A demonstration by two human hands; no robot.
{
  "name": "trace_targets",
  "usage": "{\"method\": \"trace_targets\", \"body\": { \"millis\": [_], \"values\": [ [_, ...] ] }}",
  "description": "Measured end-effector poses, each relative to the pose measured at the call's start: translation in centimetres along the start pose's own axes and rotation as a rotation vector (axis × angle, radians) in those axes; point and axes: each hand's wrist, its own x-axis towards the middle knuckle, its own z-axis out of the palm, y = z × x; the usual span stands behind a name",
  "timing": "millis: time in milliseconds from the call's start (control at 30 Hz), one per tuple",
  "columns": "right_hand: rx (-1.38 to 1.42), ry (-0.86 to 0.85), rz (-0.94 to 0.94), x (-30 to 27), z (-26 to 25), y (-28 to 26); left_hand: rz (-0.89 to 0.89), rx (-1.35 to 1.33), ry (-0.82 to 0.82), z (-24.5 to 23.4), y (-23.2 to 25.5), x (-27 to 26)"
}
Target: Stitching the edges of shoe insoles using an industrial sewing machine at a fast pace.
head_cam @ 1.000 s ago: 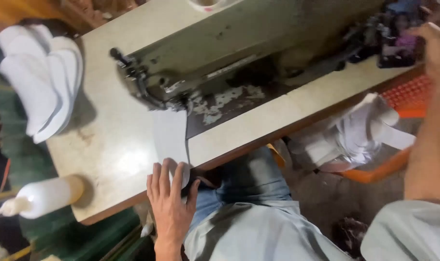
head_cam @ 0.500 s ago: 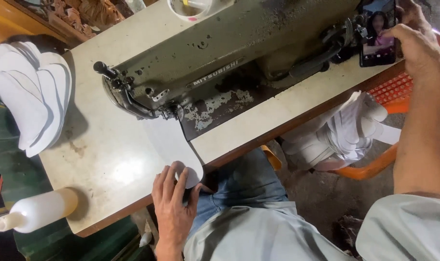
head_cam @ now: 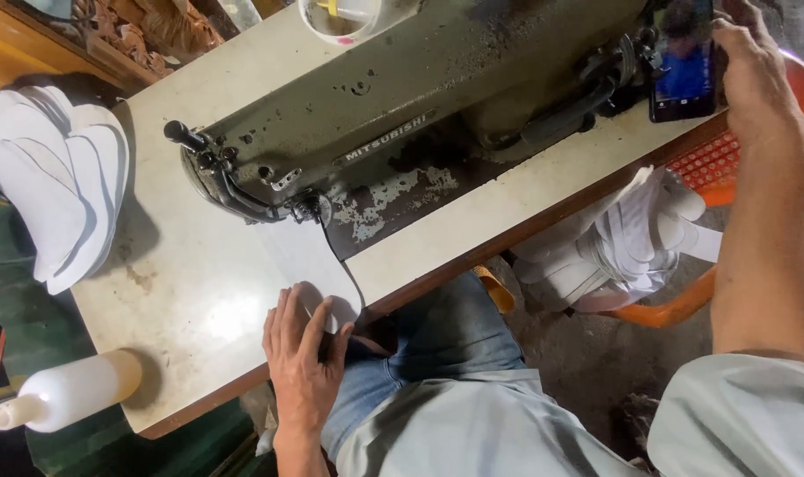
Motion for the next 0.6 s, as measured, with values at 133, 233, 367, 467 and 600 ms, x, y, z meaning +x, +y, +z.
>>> {"method": "trace_targets", "body": {
  "millis": [133, 233, 367, 467, 600],
  "values": [
    [-0.074, 0.028, 0.02, -0.7, 0.1, -1.5, -0.001, -0.008, -0.031, -0.1, -0.3, 0.4],
    [-0.066, 0.052, 0.057, -0.3, 0.0, -0.7, 0.014, -0.004, -0.036, 0.1, -0.6, 0.6],
    [-0.047, 0.045, 0.076, -0.5, 0.1, -1.1, 0.007, -0.064, -0.05, 0.1, -1.1, 1.0],
    [-0.046, 0.044, 0.084, -1.0, 0.6, -2.6, -0.002, -0.086, -0.06, 0.0, -1.3, 1.4],
    [-0.041, 0.057, 0.081, -0.9, 0.5, -2.1, 0.01, -0.117, -0.036, -0.1, -1.4, 1.7]
  ]
}}
